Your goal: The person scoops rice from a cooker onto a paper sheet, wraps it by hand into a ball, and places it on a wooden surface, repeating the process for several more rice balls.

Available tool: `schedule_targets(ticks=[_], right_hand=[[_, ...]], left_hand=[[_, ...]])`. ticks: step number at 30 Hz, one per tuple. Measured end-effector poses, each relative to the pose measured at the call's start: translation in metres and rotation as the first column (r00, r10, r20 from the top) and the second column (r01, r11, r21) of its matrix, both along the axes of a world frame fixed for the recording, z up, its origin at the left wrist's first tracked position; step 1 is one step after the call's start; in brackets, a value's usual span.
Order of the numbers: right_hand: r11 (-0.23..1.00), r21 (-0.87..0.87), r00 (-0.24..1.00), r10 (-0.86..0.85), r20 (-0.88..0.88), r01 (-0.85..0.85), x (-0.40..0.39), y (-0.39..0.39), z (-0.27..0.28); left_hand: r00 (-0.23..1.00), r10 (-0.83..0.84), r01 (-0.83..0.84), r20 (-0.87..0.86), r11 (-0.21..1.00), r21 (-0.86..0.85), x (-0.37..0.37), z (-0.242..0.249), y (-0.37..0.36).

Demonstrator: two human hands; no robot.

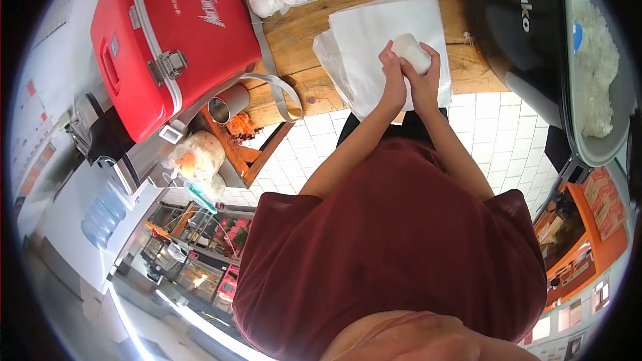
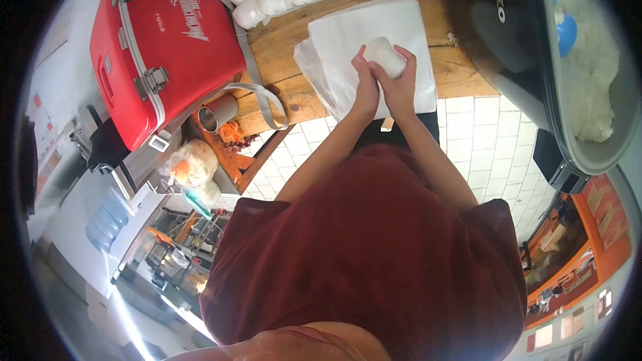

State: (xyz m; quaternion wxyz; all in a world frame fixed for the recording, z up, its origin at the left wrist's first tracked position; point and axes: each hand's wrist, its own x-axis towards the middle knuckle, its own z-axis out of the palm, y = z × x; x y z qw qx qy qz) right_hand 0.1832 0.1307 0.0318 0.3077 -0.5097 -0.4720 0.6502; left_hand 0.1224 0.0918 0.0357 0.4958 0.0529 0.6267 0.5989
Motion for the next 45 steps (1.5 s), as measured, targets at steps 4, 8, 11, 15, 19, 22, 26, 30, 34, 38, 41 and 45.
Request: schedule_targets(ticks=[4,8,11,15,19,22,26,30,34,38,41,45], right_hand=[[0.988,-0.093,0.992,0.121,-0.048,-0.125,0.004,0.024,0.007],[0.906,-0.064,0.902,0.406,-0.147,-0.418,-0.018,0.065,0.018],[0.878,-0.020,0.866,0.466,-0.181,-0.477,-0.046,0.090,0.018],[0.853,0.230,0.866,0.495,-0.069,-0.469,-0.100,0.153,0.017],[0.876,0.234,0.845,0.472,-0.249,-0.421,-0.183,0.228,0.008],[0.873,0.301,0.877,0.446,-0.179,-0.383,-0.236,0.268,-0.002],[0.694,0.558,0.888,0.397,0.232,-0.456,-0.257,0.275,-0.027],[0.386,0.768,0.824,-0.036,0.566,-0.511,-0.242,0.265,-0.008],[0.292,0.852,0.898,0.209,0.387,-0.435,-0.233,0.263,-0.015],[0.373,0.815,0.896,0.200,0.396,-0.443,-0.241,0.262,-0.022],[0.279,0.751,0.793,0.078,0.604,-0.599,-0.236,0.258,-0.004],[0.423,0.842,0.941,0.101,0.323,-0.334,-0.187,0.194,0.083]], left_hand=[[0.754,-0.305,0.311,-0.581,0.946,-0.092,-0.033,-0.017,-0.014],[0.417,-0.384,0.547,-0.824,0.830,-0.110,-0.091,0.040,0.013],[0.279,-0.336,0.561,-0.900,0.818,-0.132,-0.111,0.021,0.045],[0.287,-0.152,0.463,-0.946,0.886,-0.002,-0.163,0.021,0.108],[-0.090,-0.111,0.306,-0.990,0.943,-0.134,-0.237,0.043,0.168],[-0.219,-0.190,0.040,-0.957,0.978,-0.203,-0.274,0.046,0.176],[-0.060,-0.296,0.132,-0.953,0.944,-0.302,-0.313,-0.007,0.167],[-0.204,-0.142,0.206,-0.969,0.961,-0.184,-0.320,-0.002,0.163],[-0.077,-0.204,0.246,-0.976,0.945,-0.217,-0.323,0.000,0.168],[-0.040,-0.236,0.220,-0.971,0.946,-0.239,-0.325,-0.012,0.173],[-0.041,-0.233,0.249,-0.972,0.939,-0.236,-0.321,-0.008,0.170],[-0.077,-0.004,0.177,-0.997,0.984,-0.017,-0.279,0.035,0.133]])
